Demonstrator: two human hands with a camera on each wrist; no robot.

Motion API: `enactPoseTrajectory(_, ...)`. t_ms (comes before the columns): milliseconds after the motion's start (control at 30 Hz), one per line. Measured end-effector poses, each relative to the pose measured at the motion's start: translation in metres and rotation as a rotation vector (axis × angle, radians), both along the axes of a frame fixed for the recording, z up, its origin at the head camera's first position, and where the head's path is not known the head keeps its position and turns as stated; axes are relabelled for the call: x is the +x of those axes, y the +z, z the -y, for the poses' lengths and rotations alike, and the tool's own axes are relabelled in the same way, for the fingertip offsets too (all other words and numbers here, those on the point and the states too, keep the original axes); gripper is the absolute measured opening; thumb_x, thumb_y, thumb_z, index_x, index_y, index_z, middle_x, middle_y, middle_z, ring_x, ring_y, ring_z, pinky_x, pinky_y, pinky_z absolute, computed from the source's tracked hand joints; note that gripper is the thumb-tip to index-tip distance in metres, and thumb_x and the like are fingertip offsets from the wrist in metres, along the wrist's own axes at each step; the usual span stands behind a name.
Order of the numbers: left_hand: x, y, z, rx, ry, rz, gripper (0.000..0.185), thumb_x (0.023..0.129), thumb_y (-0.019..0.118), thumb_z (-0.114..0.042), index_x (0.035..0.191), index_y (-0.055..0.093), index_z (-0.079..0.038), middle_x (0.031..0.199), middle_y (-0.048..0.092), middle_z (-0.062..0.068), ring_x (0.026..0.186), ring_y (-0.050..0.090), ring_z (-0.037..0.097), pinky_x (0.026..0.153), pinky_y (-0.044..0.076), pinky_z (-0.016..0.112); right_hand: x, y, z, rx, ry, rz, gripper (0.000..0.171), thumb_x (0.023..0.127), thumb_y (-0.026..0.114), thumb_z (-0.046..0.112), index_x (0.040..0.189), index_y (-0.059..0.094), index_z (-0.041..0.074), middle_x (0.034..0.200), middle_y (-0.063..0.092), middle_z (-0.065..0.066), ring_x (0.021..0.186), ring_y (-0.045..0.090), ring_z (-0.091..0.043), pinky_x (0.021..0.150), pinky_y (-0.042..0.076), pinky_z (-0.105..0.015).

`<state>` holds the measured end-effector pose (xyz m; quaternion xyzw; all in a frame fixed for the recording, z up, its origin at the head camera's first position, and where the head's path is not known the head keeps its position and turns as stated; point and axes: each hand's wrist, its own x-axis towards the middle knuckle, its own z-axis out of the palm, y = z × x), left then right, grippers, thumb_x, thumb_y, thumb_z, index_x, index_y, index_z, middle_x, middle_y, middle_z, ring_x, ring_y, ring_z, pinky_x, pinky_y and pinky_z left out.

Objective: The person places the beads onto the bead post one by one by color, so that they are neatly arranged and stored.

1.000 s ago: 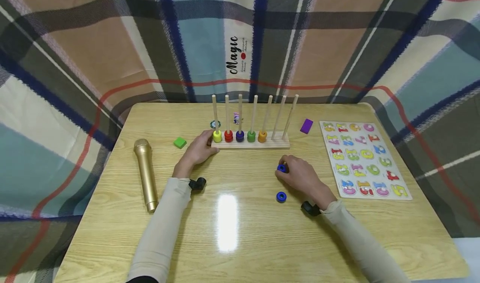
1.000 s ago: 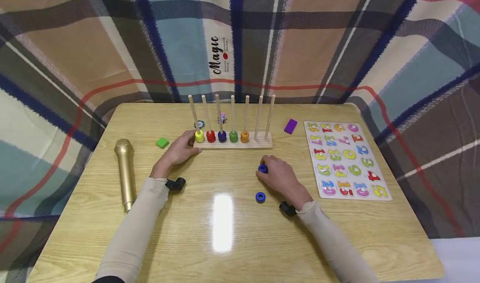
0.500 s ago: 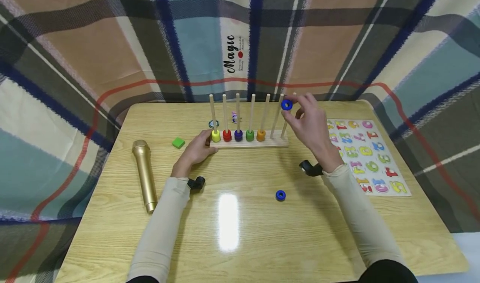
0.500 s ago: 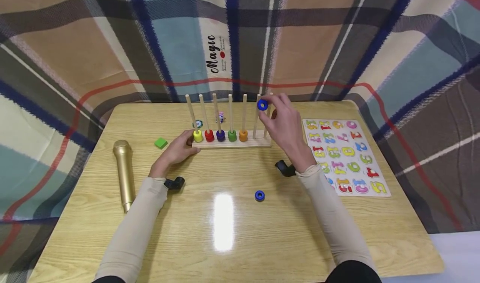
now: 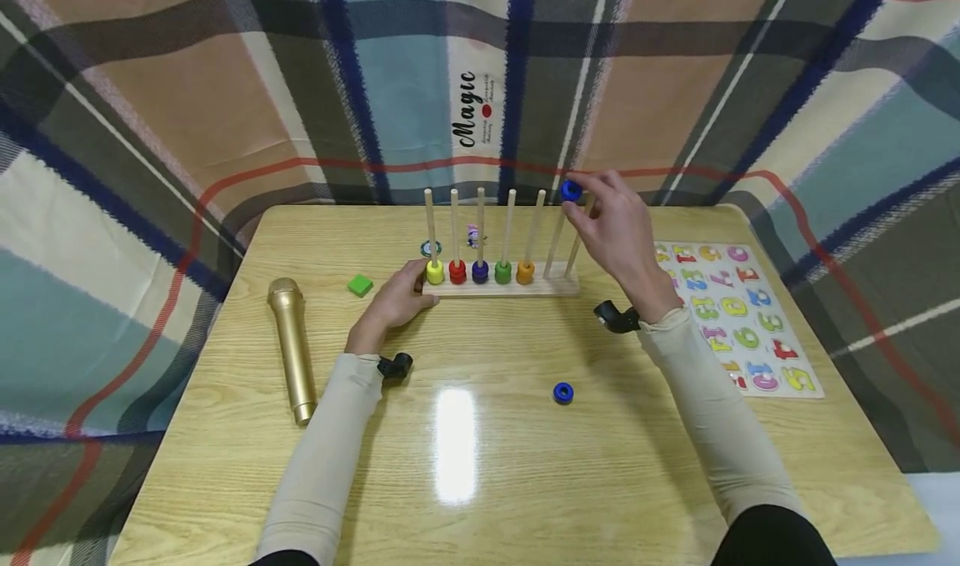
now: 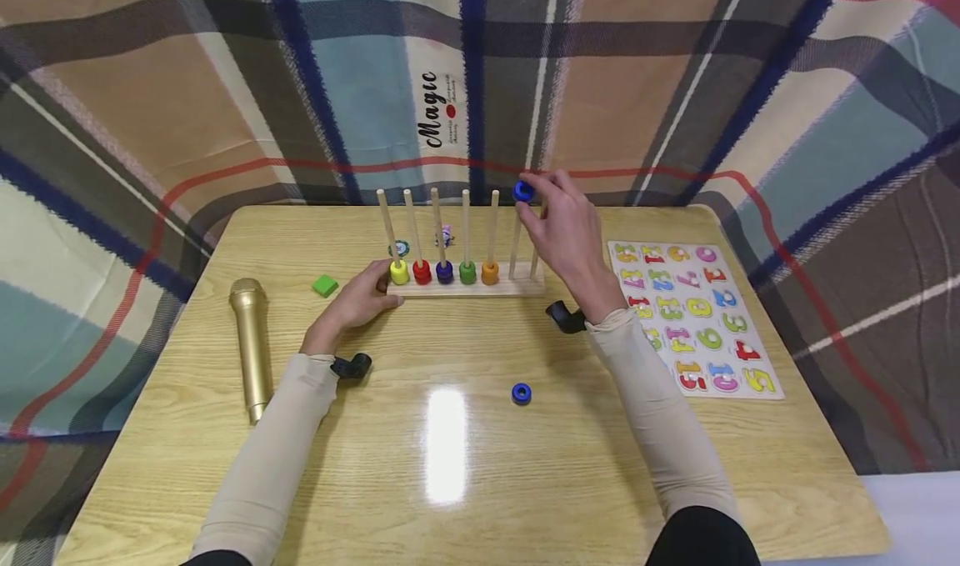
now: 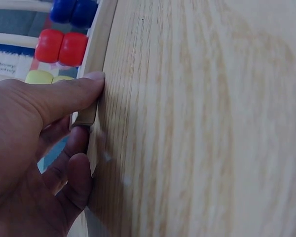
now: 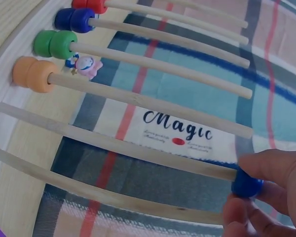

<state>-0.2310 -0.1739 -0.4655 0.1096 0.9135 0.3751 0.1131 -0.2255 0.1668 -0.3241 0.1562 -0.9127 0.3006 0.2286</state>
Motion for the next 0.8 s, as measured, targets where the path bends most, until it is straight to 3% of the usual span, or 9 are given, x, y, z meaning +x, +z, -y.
enactPoseTrajectory(267, 0.001, 0.0, 0.0, -0.003, 0.003, 0.016, 0.073, 0.103, 0.071, -0.01, 0.166, 0.033, -0.002, 0.141, 0.052, 0.022, 0.117, 0.051, 0.036, 0.103, 0.044, 0.054, -0.001, -0.003, -0.002, 0.071, -0.022, 0.07, 0.043, 0.102, 0.075, 0.021, 0.141, 0.07, 0.005, 0.125, 0.069, -0.018, 0.084, 0.067, -0.031, 0.072, 0.05, -0.045)
enactPoseTrajectory(400, 0.002, -0.001, 0.0, -0.001, 0.005, 0.012, 0.074, 0.103, 0.071, -0.009, 0.166, 0.033, -0.001, 0.144, 0.051, 0.023, 0.119, 0.052, 0.037, 0.104, 0.044, 0.055, 0.003, -0.008, -0.003, 0.037, -0.005, 0.046, 0.047, 0.101, 0.075, 0.024, 0.144, 0.068, 0.008, 0.135, 0.064, -0.017, 0.083, 0.066, -0.03, 0.069, 0.048, -0.043)
enactPoseTrajectory(500, 0.001, -0.001, -0.001, -0.005, 0.006, 0.013, 0.075, 0.103, 0.071, -0.01, 0.166, 0.032, -0.001, 0.147, 0.05, 0.023, 0.121, 0.052, 0.037, 0.106, 0.044, 0.055, 0.012, -0.017, -0.006, -0.028, 0.009, -0.032, 0.044, 0.1, 0.075, 0.024, 0.142, 0.07, 0.009, 0.142, 0.058, -0.017, 0.083, 0.064, -0.03, 0.066, 0.045, -0.04)
enactPoseTrajectory(600, 0.001, -0.002, -0.001, -0.008, 0.007, 0.015, 0.075, 0.103, 0.071, -0.011, 0.167, 0.032, -0.001, 0.146, 0.05, 0.022, 0.121, 0.052, 0.037, 0.106, 0.044, 0.055, 0.033, -0.03, -0.01, -0.032, 0.032, -0.066, 0.036, 0.1, 0.075, 0.022, 0.132, 0.074, 0.006, 0.134, 0.063, -0.018, 0.079, 0.063, -0.028, 0.062, 0.045, -0.038)
enactPoseTrajectory(667, 0.001, -0.002, -0.001, -0.008, 0.007, 0.012, 0.075, 0.103, 0.071, -0.011, 0.166, 0.032, -0.001, 0.143, 0.051, 0.022, 0.12, 0.052, 0.037, 0.105, 0.044, 0.055, 0.052, -0.042, -0.014, 0.039, 0.065, 0.012, 0.032, 0.099, 0.076, 0.024, 0.124, 0.075, 0.004, 0.119, 0.069, -0.015, 0.074, 0.062, -0.024, 0.06, 0.046, -0.036)
enactPoseTrajectory(800, 0.001, -0.001, 0.001, -0.005, 0.01, 0.008, 0.074, 0.103, 0.071, -0.01, 0.166, 0.033, -0.001, 0.14, 0.052, 0.022, 0.117, 0.052, 0.036, 0.102, 0.044, 0.055, 0.093, -0.072, -0.019, 0.261, 0.191, 0.355, 0.039, 0.097, 0.079, 0.036, 0.123, 0.073, 0.006, 0.099, 0.072, -0.006, 0.073, 0.062, -0.016, 0.062, 0.05, -0.034)
